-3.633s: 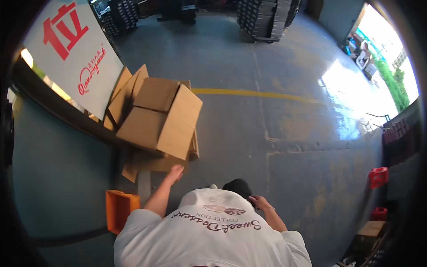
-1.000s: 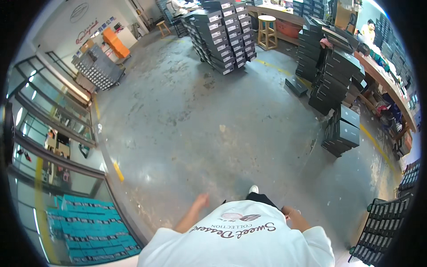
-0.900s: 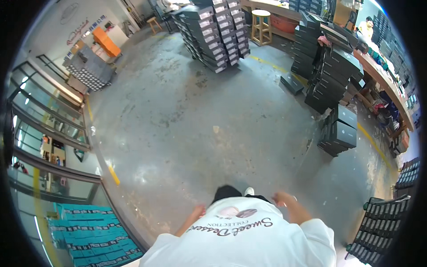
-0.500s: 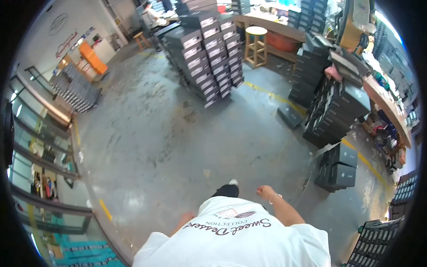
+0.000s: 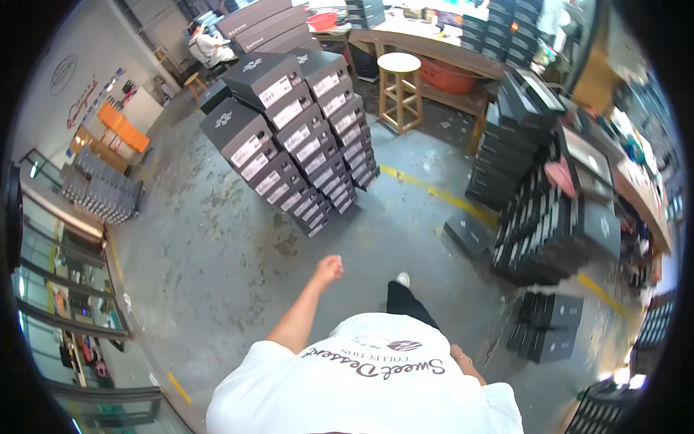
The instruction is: Packing a pair of women's high-heeled shoes into a shoebox with protective tissue paper and foam inserts.
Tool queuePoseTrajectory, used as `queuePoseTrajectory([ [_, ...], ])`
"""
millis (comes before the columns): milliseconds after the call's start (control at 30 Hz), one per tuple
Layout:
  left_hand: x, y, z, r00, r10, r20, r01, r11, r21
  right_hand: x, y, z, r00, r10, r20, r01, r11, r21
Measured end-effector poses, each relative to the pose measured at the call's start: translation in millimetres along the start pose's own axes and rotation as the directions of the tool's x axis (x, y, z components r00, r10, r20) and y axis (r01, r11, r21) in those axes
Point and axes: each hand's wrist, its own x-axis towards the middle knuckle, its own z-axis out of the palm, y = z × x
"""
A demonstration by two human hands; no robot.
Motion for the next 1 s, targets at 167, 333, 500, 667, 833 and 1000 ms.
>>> queuePoseTrajectory([
  [167, 43.2, -19.6, 20.0, 0.978, -0.209, 0.017, 0.182, 0.886, 0.427, 148.1, -63.0, -157.1, 0.919, -0.392, -0.040, 0.386, 0.917, -0.101],
  [333, 104.6, -10.6, 14.6, 0.845, -0.510, -0.159, 0.524, 0.850, 0.054, 287.4, -219.6, -335.6, 0.986, -0.082, -0.145, 0.137, 0.894, 0.427],
  [500, 227.5, 51.7, 25.5, 0.837, -0.506, -0.210, 0.545, 0.809, 0.221, 389.4, -309.0, -423.8, 0.973, -0.162, -0.167, 0.223, 0.856, 0.466],
  [667, 419.5, 124.4, 86.5, 0.963, -0.269, -0.020, 0.255, 0.887, 0.386, 457.9, -294.6, -445.1, 0.951, -0.239, 0.194, 0.241, 0.970, 0.016],
  [833, 558.4, 374.9, 181.7, 0.946, -0.174, 0.274, 0.111, 0.967, 0.230, 480.2, -356.2, -576.8, 0.957, -0.258, -0.133, 0.283, 0.932, 0.228],
  [1000, 681.6, 496.4, 241.2, 0.952, 0.090, 0.292, -0.125, 0.987, 0.102, 561.7, -378.4, -666.2, 0.934, -0.316, -0.168, 0.335, 0.937, 0.099],
])
